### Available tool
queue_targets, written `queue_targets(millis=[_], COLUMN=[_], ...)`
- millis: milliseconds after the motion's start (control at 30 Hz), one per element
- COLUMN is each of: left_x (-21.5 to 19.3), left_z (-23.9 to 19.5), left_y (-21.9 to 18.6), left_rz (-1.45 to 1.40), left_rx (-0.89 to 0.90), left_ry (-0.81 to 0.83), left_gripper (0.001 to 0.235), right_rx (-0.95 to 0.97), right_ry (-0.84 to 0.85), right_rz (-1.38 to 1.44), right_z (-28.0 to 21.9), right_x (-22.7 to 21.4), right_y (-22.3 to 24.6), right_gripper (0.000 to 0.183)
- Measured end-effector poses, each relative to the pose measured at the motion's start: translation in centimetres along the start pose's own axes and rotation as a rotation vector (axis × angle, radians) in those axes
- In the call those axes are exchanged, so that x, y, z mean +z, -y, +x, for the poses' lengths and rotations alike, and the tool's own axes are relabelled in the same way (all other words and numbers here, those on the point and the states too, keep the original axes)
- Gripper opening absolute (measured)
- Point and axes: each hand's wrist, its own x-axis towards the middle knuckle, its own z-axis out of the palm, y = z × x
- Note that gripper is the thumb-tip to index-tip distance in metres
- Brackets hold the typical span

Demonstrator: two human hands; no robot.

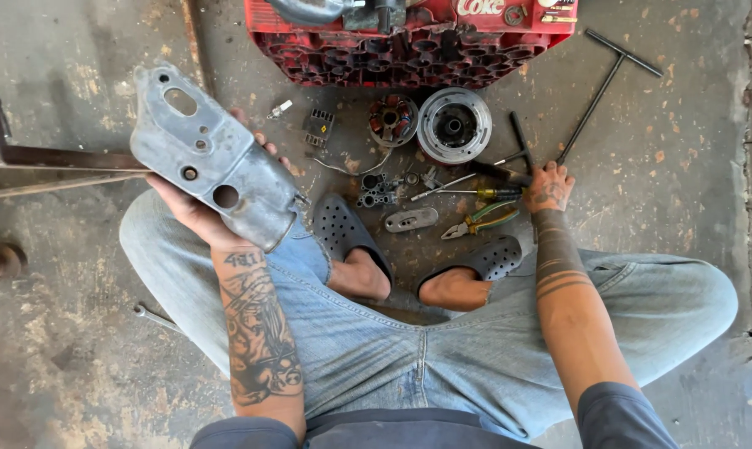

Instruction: Cleaning a metal engine component using a brush and cleaning solution

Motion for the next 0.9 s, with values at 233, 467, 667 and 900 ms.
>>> queue_targets(millis=[233, 467, 667, 900], left_x=[-0.2, 2.1, 7.8, 11.1], left_z=[-1.5, -4.2, -7.2, -8.2], left_y=[2.9, 5.9, 7.3, 8.0], left_rz=[-0.081, -0.098, 0.018, 0.245], left_rx=[-0.035, -0.158, -0.209, -0.236], left_ry=[0.065, -0.029, -0.149, -0.010], left_gripper=[0.096, 0.094, 0.075, 0.064], right_rx=[-0.007, 0.056, -0.115, -0.384], right_ry=[0.067, 0.119, -0.283, -0.292], right_rz=[0.190, 0.296, 0.813, 1.380], right_z=[-1.6, -5.5, -8.8, -17.4], right_x=[-4.2, -15.1, -23.6, -37.1], right_y=[1.0, 0.6, -1.5, 1.9], right_gripper=[0.042, 0.038, 0.032, 0.040])
